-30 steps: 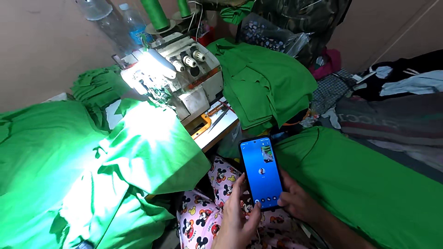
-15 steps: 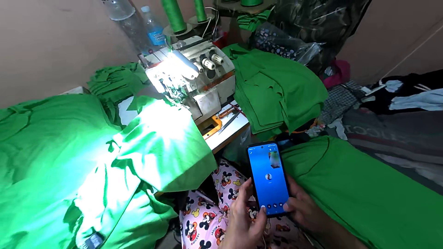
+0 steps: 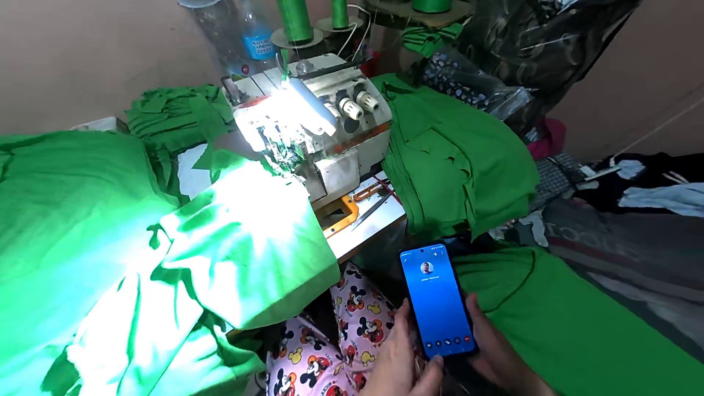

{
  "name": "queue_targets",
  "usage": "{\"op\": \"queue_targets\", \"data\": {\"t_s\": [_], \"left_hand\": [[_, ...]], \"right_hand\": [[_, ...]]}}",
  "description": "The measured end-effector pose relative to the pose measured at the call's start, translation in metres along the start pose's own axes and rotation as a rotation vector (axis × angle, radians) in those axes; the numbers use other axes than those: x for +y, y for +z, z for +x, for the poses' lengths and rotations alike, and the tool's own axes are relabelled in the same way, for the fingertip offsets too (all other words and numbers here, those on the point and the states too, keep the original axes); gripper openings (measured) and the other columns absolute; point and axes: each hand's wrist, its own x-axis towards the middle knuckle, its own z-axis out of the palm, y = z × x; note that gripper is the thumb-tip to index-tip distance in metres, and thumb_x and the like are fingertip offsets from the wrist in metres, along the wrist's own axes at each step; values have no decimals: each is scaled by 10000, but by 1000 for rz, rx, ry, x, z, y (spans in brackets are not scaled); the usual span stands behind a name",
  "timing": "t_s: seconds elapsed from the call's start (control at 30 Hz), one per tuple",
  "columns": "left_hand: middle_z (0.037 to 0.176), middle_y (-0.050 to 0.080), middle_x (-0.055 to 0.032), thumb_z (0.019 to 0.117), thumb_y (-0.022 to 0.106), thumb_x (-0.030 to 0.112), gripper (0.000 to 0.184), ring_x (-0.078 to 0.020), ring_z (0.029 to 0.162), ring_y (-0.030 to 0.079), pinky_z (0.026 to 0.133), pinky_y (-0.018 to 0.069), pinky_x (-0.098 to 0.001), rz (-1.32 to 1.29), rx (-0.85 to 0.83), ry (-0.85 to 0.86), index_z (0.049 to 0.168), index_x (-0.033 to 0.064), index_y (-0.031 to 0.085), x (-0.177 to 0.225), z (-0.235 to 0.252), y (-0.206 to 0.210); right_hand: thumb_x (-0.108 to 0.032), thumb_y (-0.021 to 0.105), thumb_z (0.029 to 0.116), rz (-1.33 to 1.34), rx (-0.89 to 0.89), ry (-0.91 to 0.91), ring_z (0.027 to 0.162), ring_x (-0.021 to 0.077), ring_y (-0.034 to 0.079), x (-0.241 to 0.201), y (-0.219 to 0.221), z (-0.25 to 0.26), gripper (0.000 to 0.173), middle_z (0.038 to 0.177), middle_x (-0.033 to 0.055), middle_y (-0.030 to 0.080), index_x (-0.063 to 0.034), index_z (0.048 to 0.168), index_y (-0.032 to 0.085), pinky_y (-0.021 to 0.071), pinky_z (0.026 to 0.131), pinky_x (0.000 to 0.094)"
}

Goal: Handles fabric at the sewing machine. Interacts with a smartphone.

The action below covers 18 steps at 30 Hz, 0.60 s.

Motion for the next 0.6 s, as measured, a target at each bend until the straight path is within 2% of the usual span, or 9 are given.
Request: {"op": "queue_targets", "data": {"t_s": [0.07,0.13,0.27,0.33,0.4,0.43,0.5,0.6], "left_hand": [[1429,496,-324,976,619,139,759,-297,1238,631,971,573,-433,13,-30,4,1512,-177,184,2,5,-5],[1438,480,-329,966,625,162,763,-311,1262,605,1002,549,-434,60,-51,11,1511,-175,212,2,8,-10],[1500,425,-346,978,618,227,705,-388,1375,492,1078,478,-459,154,-98,90,1496,-156,331,0,15,-21],[1482,494,-279,1011,581,257,564,-333,1382,500,1096,462,-441,89,-81,125,1439,-97,484,-8,22,-27],[1384,597,-188,1018,528,269,440,-213,1257,598,999,524,-378,-35,4,42,1320,-40,612,-22,37,-28],[1319,629,-174,1015,522,260,424,-199,1186,629,964,540,-383,-86,50,-44,1301,-39,613,-31,46,-26],[1248,638,-203,994,602,261,462,-235,1122,645,950,536,-411,-148,131,-207,1322,-61,551,-50,68,-16],[1216,601,-252,919,749,311,689,-274,1068,632,911,541,-422,-257,332,-378,1371,-101,431,-70,106,17]], "right_hand": [[-640,404,1015,183,-124,71,1058,156,725,0,-6,3,561,1146,11,750,-190,1296,586,612,915,384],[-666,534,937,327,-290,127,1097,158,714,2,-15,11,547,1179,21,749,-251,1250,703,595,948,391],[-620,548,956,492,-423,178,1130,184,705,-1,-24,18,514,1216,49,738,-244,1253,733,593,953,405],[-653,503,963,520,-501,221,1154,242,696,-6,-34,19,577,1269,86,713,-238,1309,707,593,951,448],[-672,505,946,533,-516,257,1183,309,674,-14,-48,14,611,1349,120,666,-248,1349,681,578,953,504],[-662,511,946,542,-524,255,1207,330,656,-19,-55,11,612,1378,135,645,-245,1366,667,563,970,519],[-631,536,949,544,-560,237,1273,346,614,-30,-70,5,610,1403,139,627,-232,1396,647,518,1033,548],[-616,561,942,429,-572,231,1315,347,584,-42,-88,3,606,1411,128,626,-237,1409,637,491,1071,556]]}}
